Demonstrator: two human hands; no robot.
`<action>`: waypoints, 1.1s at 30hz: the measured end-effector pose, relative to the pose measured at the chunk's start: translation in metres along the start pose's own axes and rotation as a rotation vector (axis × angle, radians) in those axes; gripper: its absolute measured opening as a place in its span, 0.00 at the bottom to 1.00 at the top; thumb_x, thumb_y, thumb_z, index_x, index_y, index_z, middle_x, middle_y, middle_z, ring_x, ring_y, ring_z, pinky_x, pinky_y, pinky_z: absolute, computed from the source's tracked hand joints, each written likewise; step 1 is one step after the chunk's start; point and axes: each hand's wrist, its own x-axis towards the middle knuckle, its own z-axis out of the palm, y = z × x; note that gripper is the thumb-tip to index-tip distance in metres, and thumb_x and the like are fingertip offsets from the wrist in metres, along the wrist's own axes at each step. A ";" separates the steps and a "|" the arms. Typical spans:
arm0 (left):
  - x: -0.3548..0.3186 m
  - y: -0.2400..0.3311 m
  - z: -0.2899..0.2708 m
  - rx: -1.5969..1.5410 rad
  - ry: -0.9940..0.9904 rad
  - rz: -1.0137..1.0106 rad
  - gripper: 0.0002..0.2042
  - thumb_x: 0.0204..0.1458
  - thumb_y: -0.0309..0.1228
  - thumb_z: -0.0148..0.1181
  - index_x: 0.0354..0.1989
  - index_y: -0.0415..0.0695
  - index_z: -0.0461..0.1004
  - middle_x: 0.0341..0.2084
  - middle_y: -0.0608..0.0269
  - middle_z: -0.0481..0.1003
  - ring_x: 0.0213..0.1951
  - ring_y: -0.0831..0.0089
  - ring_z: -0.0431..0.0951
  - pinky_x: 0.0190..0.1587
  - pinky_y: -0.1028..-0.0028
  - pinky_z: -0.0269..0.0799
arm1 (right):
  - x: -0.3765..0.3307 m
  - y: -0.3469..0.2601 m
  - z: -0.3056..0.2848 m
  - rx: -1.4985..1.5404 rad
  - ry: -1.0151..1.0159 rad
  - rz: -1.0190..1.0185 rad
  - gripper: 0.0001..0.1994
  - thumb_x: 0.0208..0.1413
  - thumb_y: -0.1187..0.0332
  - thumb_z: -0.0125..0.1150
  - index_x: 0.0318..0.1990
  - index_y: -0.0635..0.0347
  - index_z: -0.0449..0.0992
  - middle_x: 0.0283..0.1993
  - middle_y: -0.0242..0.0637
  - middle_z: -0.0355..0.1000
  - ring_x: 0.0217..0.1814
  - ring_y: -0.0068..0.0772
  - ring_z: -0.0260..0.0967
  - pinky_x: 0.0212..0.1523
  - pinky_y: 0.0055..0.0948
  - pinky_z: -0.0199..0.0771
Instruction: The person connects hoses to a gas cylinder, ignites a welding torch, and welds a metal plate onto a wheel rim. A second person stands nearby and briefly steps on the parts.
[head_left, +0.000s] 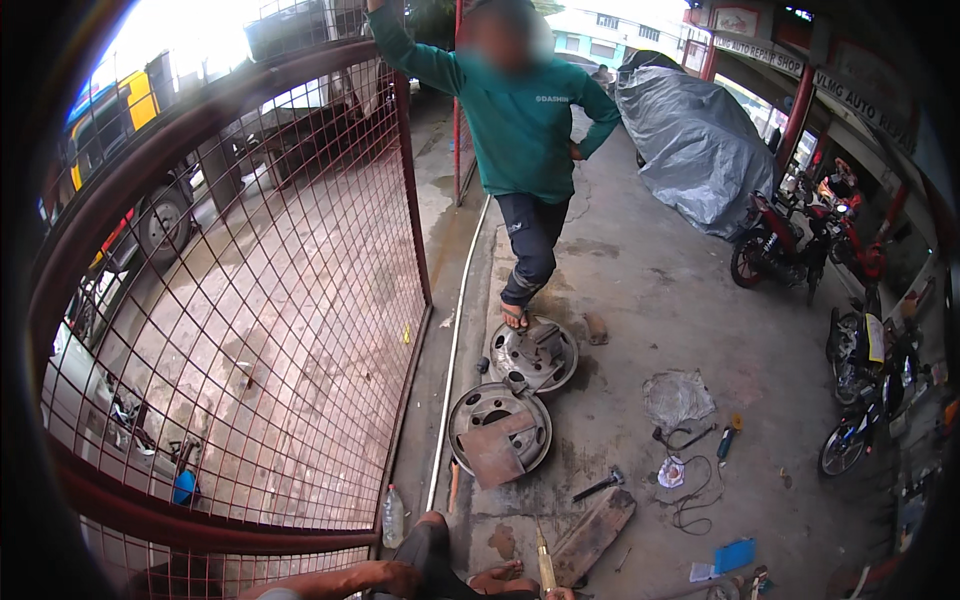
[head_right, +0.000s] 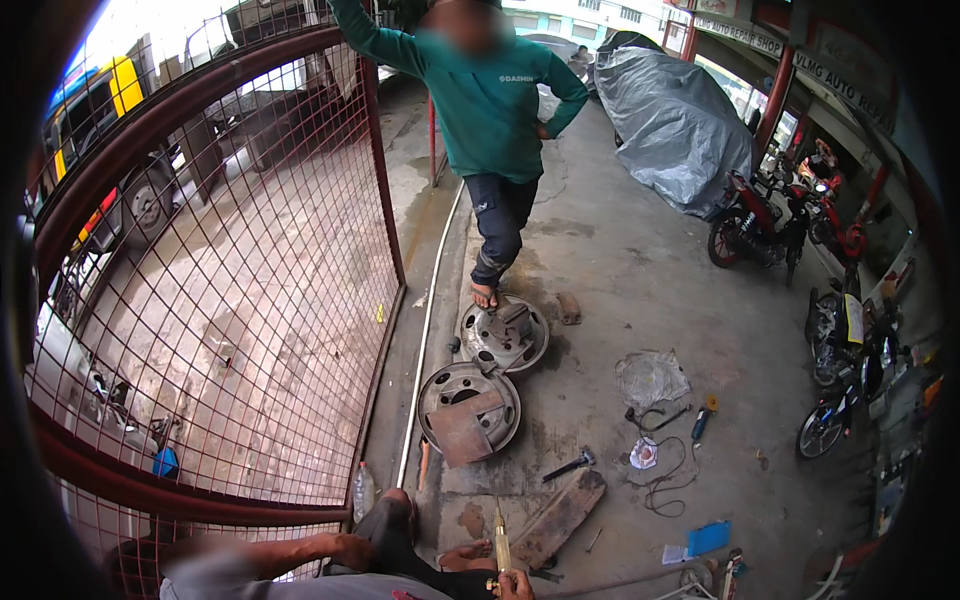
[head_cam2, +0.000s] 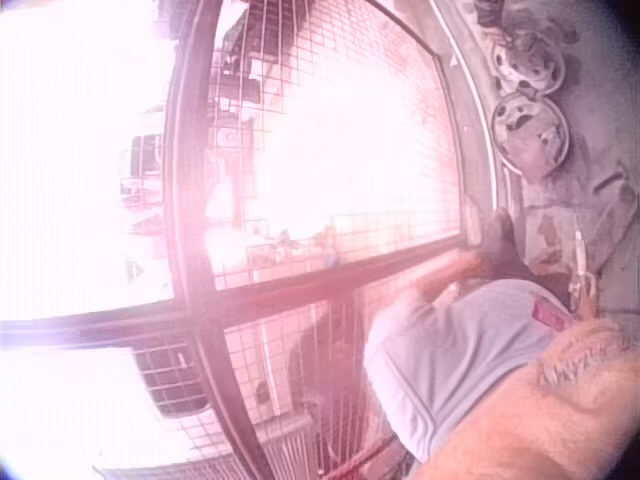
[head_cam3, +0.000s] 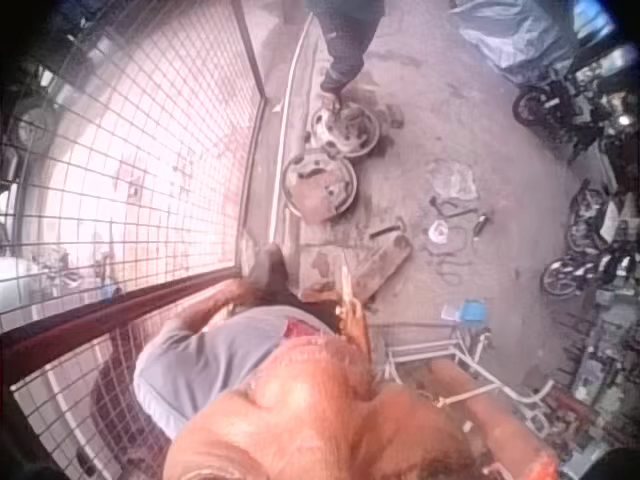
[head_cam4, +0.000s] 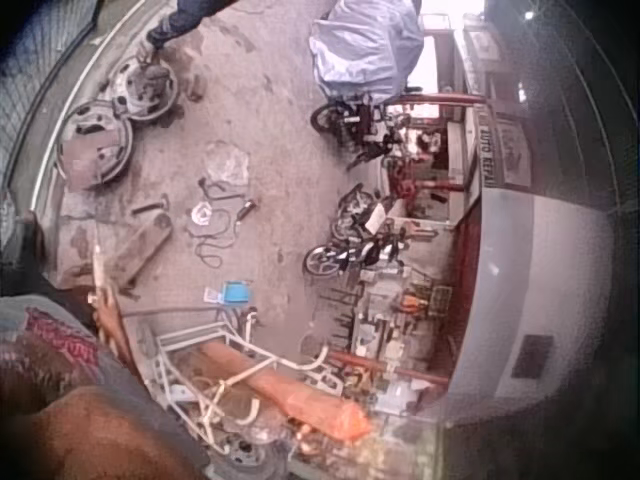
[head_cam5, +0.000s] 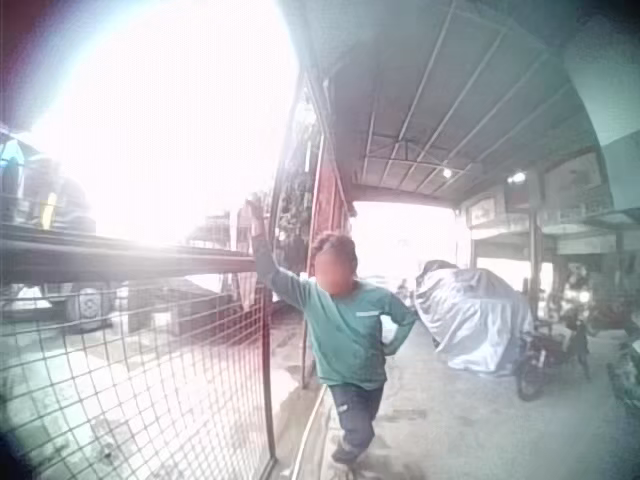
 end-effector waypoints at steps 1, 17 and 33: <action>0.006 0.003 0.005 -0.021 0.014 -0.025 0.21 0.57 0.45 0.53 0.50 0.42 0.79 0.44 0.47 0.79 0.51 0.50 0.79 0.56 0.57 0.73 | 0.010 0.009 -0.007 0.039 -0.073 0.012 0.15 0.71 0.59 0.51 0.61 0.45 0.66 0.25 0.26 0.68 0.16 0.17 0.57 0.13 0.24 0.55; 0.075 -0.005 -0.081 -0.310 0.457 -0.187 0.31 0.62 0.57 0.49 0.53 0.39 0.76 0.38 0.38 0.79 0.44 0.43 0.81 0.48 0.52 0.75 | 0.121 -0.074 -0.116 -0.223 0.320 -0.333 0.30 0.59 0.66 0.69 0.66 0.49 0.61 0.35 0.37 0.73 0.27 0.26 0.67 0.26 0.30 0.69; 0.126 -0.086 -0.085 -0.174 0.478 -0.177 0.24 0.60 0.54 0.56 0.42 0.42 0.80 0.32 0.45 0.81 0.35 0.45 0.83 0.38 0.52 0.76 | 0.296 -0.157 -0.073 0.846 0.496 -0.885 0.25 0.66 0.66 0.62 0.67 0.57 0.63 0.28 0.29 0.65 0.19 0.20 0.61 0.19 0.23 0.65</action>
